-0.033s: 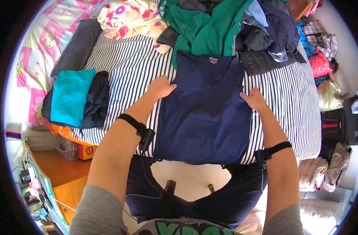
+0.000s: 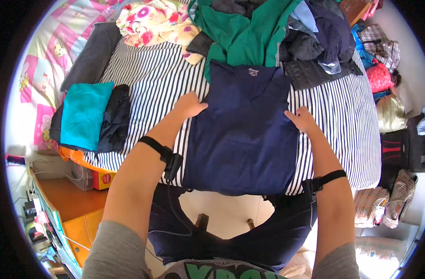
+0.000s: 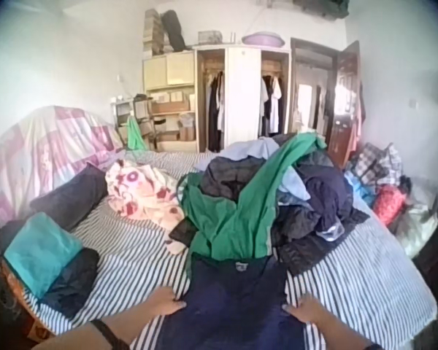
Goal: Folding various items of clothing including shirts and pants on a bed.
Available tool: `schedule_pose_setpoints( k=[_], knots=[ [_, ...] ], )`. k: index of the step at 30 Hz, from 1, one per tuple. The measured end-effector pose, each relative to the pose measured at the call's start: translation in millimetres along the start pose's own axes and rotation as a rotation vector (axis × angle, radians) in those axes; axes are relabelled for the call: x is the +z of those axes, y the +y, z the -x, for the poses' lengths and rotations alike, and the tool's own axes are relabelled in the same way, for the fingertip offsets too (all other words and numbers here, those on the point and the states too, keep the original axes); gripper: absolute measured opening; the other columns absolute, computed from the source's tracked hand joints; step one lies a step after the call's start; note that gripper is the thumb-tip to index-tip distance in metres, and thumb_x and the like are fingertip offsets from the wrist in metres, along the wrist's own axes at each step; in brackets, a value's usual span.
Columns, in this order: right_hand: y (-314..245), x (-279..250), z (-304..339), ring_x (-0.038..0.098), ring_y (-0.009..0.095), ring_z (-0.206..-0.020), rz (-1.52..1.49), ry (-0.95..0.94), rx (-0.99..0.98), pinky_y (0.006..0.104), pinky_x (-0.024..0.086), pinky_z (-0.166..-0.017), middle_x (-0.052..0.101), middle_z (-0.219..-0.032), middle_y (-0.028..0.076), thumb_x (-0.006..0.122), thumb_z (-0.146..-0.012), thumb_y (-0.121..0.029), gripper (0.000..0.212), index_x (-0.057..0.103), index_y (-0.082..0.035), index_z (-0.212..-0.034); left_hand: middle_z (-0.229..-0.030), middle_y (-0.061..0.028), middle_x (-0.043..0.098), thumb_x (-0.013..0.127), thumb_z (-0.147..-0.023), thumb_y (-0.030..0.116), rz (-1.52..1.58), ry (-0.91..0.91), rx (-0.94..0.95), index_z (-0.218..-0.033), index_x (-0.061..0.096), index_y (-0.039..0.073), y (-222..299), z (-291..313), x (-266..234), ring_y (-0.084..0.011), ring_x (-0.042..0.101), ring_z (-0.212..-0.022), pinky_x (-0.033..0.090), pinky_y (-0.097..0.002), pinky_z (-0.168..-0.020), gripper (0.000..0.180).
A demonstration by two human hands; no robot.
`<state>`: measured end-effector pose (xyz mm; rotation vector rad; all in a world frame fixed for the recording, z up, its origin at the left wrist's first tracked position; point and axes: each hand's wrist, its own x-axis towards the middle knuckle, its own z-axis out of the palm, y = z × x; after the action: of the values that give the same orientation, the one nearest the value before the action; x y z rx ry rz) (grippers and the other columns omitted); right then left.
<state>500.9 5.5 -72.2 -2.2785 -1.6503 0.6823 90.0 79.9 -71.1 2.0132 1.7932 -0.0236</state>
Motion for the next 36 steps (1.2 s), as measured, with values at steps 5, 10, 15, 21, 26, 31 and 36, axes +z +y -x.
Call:
schedule_pose_setpoints(
  k=[5, 10, 15, 21, 26, 31, 36],
  knots=[
    [17, -13, 15, 0.062, 0.030, -0.083, 0.101, -0.258, 0.041, 0.0379, 0.049, -0.075, 0.063, -0.088, 0.018, 0.075, -0.072, -0.048, 0.053, 0.064, 0.003, -0.080, -0.084, -0.0203, 0.066, 0.075, -0.074, 0.029, 0.374, -0.107, 0.116, -0.088, 0.068, -0.003, -38, 10, 10, -0.0325, 0.065, -0.081, 0.050, -0.0408, -0.073, 0.036],
    [28, 1, 6, 0.064, 0.031, -0.082, 0.015, -0.128, 0.006, 0.0396, 0.050, -0.076, 0.064, -0.083, 0.018, 0.076, -0.072, -0.039, 0.042, 0.064, 0.001, -0.079, -0.078, -0.0171, 0.064, 0.076, -0.074, 0.025, 0.413, 0.094, -0.034, -0.081, 0.064, -0.001, -57, 12, 24, -0.0316, 0.064, -0.076, 0.050, -0.0403, -0.070, 0.030],
    [20, -3, -14, 0.062, 0.021, -0.068, -0.007, 0.093, -0.207, 0.0329, 0.048, -0.064, 0.061, -0.070, 0.008, 0.076, -0.072, -0.027, 0.030, 0.059, -0.004, -0.081, -0.085, -0.0174, 0.066, 0.073, -0.076, 0.024, 0.282, 0.237, 0.055, -0.086, 0.061, 0.002, -21, 1, 4, -0.0342, 0.065, -0.084, 0.051, -0.0401, -0.075, 0.027],
    [-25, -11, -46, 0.057, 0.011, -0.075, -0.761, -0.101, 0.095, 0.0257, 0.047, -0.066, 0.061, -0.088, 0.004, 0.068, -0.085, -0.022, 0.036, 0.054, -0.001, -0.111, -0.094, -0.0186, 0.068, 0.071, -0.077, 0.024, 0.736, 0.302, 0.025, -0.099, 0.065, -0.002, 11, -59, -6, -0.0316, 0.066, -0.090, 0.052, -0.0373, -0.079, 0.034],
    [-32, 8, -78, 0.054, 0.012, -0.070, -1.063, -0.071, 0.131, 0.0251, 0.043, -0.062, 0.060, -0.086, 0.004, 0.070, -0.084, -0.022, 0.039, 0.054, 0.001, -0.110, -0.112, -0.0232, 0.064, 0.073, -0.075, 0.021, 0.904, 0.340, -0.081, -0.119, 0.057, -0.008, 42, -78, -6, -0.0295, 0.063, -0.104, 0.049, -0.0349, -0.090, 0.055],
    [-19, 7, -99, 0.050, 0.010, -0.066, -0.911, -0.155, 0.202, 0.0260, 0.034, -0.055, 0.057, -0.075, 0.002, 0.074, -0.080, -0.029, 0.030, 0.063, -0.004, -0.092, -0.117, -0.0220, 0.060, 0.073, -0.074, 0.016, 0.479, 0.508, -0.001, -0.122, 0.058, 0.003, 58, -75, -14, -0.0349, 0.060, -0.107, 0.048, -0.0389, -0.093, 0.051],
    [-28, 9, -104, 0.055, 0.014, -0.073, -0.845, -0.226, 0.189, 0.0284, 0.040, -0.060, 0.061, -0.084, 0.006, 0.078, -0.075, -0.030, 0.040, 0.062, -0.003, -0.100, -0.103, -0.0166, 0.055, 0.074, -0.075, 0.015, 0.141, 0.578, 0.277, -0.104, 0.069, 0.014, 61, -67, -23, -0.0348, 0.058, -0.100, 0.051, -0.0420, -0.084, 0.030]
  ],
)
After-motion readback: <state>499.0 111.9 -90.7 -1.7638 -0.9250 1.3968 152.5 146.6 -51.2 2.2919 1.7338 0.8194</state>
